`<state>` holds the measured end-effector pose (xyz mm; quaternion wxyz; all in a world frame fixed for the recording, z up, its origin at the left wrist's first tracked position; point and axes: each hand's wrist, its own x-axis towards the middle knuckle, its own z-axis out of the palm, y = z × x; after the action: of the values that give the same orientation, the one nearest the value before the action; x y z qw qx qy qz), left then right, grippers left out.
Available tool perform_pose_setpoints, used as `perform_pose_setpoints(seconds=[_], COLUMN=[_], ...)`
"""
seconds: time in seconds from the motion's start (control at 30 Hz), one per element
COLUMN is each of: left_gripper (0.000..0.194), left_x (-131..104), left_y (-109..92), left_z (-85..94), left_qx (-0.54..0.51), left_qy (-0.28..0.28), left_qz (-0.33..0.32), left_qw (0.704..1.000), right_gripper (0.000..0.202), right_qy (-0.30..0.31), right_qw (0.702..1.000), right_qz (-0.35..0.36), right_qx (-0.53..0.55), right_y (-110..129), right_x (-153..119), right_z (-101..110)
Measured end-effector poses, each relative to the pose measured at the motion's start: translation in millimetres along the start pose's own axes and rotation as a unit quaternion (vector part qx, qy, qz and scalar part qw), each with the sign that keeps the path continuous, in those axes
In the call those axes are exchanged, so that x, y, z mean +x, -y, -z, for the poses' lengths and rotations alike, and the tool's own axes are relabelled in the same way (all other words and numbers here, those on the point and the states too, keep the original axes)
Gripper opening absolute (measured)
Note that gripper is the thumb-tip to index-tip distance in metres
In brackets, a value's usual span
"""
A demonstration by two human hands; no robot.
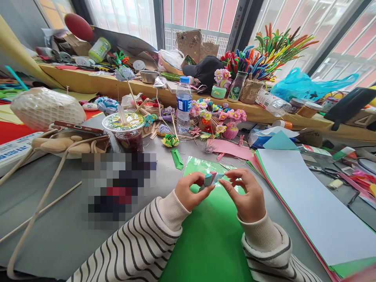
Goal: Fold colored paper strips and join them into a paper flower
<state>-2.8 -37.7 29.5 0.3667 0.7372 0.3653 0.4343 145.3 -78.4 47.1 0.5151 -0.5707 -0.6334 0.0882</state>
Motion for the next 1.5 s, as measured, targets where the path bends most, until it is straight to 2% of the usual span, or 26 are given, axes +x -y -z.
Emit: perform_pose_setpoints(seconds=[0.07,0.17,0.27,0.37,0.5,0.7,0.97,1.13,1.27,1.5], left_gripper=[0.012,0.008,0.016,0.02,0.022,0.023,0.021,0.022,0.023,0.022], left_x=[-0.8,-1.6,-2.6,-4.3,-6.3,-5.6,-5.9,-6.4,-5.9,-6.7], left_y=[0.9,2.3,4.4,6.4,6.6,3.4,2.2,3.9,3.1,3.5], left_z=[0.2,2.2,5.1,6.7,6.7,6.7,5.1,4.7,4.9,4.6], left_qx=[0.027,0.086,0.143,0.193,0.223,0.215,0.23,0.225,0.226,0.221], left_qy=[-0.007,-0.029,-0.075,-0.117,-0.137,-0.123,-0.134,-0.148,-0.149,-0.166], left_qz=[-0.031,-0.117,-0.212,-0.259,-0.28,-0.308,-0.302,-0.308,-0.318,-0.325], left_qw=[0.999,0.989,0.964,0.939,0.924,0.919,0.916,0.912,0.909,0.904], right_gripper=[0.011,0.012,0.012,0.01,0.007,0.003,0.003,0.008,0.007,0.012], right_qy=[0.006,0.031,0.048,0.042,0.033,0.024,0.005,-0.007,0.005,0.016], right_qw=[1.0,0.999,0.998,0.996,0.991,0.978,0.969,0.966,0.97,0.98], right_qz=[0.008,0.021,0.039,0.072,0.113,0.173,0.208,0.219,0.201,0.181], right_qx=[-0.007,-0.001,0.005,-0.025,-0.064,-0.112,-0.136,-0.14,-0.139,-0.077], right_y=[-0.1,-0.5,0.0,1.6,3.0,-1.5,0.4,1.4,-0.6,-1.2], right_x=[0.3,0.6,0.3,-0.8,-1.5,1.7,-0.9,-2.1,-2.3,-4.4], right_z=[1.0,2.2,2.6,2.7,3.9,7.2,4.6,3.4,2.2,-2.8])
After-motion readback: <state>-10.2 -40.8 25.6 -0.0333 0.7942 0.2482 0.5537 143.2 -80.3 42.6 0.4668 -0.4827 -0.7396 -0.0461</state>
